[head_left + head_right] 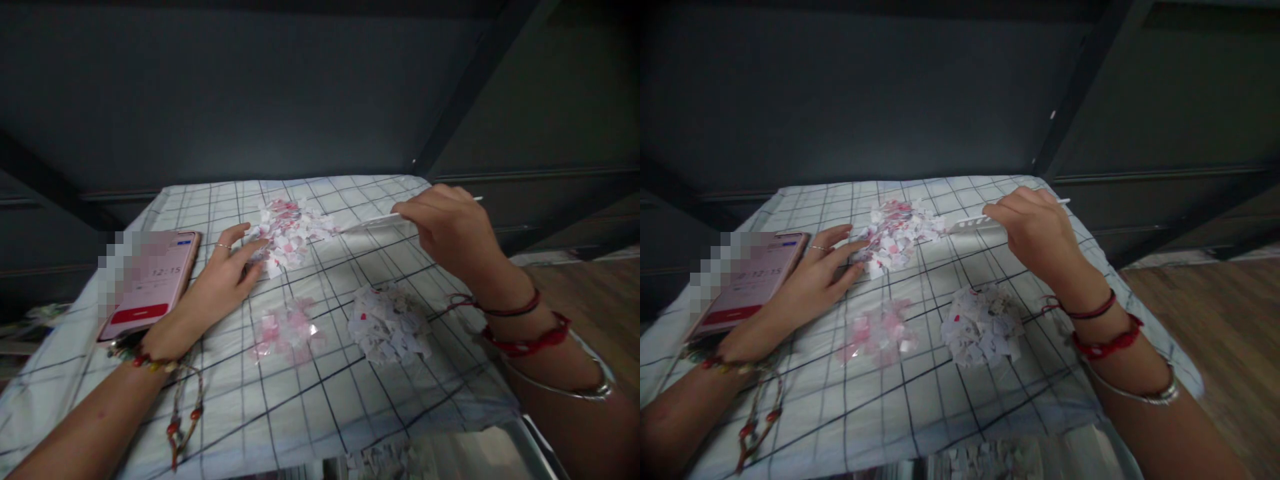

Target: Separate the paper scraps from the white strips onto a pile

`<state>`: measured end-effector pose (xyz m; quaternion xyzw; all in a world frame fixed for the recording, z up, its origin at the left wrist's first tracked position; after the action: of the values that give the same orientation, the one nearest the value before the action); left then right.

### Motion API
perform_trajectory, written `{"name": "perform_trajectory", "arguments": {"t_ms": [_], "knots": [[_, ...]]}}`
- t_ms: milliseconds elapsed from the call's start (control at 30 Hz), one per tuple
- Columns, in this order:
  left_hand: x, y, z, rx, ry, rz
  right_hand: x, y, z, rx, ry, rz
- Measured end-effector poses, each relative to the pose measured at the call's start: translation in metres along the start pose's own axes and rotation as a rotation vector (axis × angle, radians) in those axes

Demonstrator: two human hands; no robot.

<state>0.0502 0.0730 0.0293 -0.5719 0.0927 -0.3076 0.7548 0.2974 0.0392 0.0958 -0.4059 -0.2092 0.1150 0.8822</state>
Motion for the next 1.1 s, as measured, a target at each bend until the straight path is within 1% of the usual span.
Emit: {"name": "perform_trajectory", "arguments": {"t_ms": [67,133,200,333,433,567,633,700,767,833,933,1000,1100], "knots": [[0.000,0.001,0.000,-0.002,0.002,0.003,0.002,-0.005,0.000,-0.001,0.006,0.012],[0.001,0.001,0.000,-0.003,0.006,0.005,0.004,-0.008,0.000,0.027,0.036,0.006],[0.001,0.001,0.001,-0.003,0.009,0.007,0.004,-0.006,0.002,0.051,0.055,-0.010],[0.000,0.001,0.000,0.001,0.005,0.013,-0.001,0.002,0.003,0.045,-0.009,-0.020],[-0.001,0.000,0.000,0.011,0.005,0.017,0.001,-0.003,-0.001,0.025,-0.046,-0.002],[0.000,-0.001,-0.001,0.014,0.005,0.029,0.008,-0.015,-0.004,0.075,0.010,0.005],[0.001,-0.001,0.000,0.017,0.011,0.031,0.008,-0.014,-0.002,0.096,0.024,-0.005],[0.001,-0.001,0.000,0.019,0.012,0.029,0.004,-0.008,0.000,0.063,0.006,-0.001],[0.001,-0.001,0.000,0.019,0.010,0.027,0.001,-0.001,0.001,-0.001,-0.024,0.027],[0.000,-0.002,0.000,0.016,0.009,0.026,0.002,-0.003,0.000,-0.027,-0.028,0.053],[0.000,-0.001,0.000,0.007,0.007,0.031,0.011,-0.017,-0.004,0.050,0.011,0.055],[0.000,-0.002,0.000,0.006,0.008,0.035,0.016,-0.022,-0.006,0.086,0.033,0.041],[0.001,-0.002,0.000,0.009,0.012,0.038,0.011,-0.022,-0.007,0.099,-0.005,0.039]]}}
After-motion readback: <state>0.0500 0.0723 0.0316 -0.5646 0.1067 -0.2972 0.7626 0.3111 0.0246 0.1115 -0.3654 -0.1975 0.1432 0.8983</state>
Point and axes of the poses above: each hand's wrist, its own z-axis towards the middle knuckle, its own y-axis out of the palm, x = y × z, the point moved 9 cm from there along z, towards the middle knuckle, and after that the axes turned 1 degree about y, right-handed, at the moved point
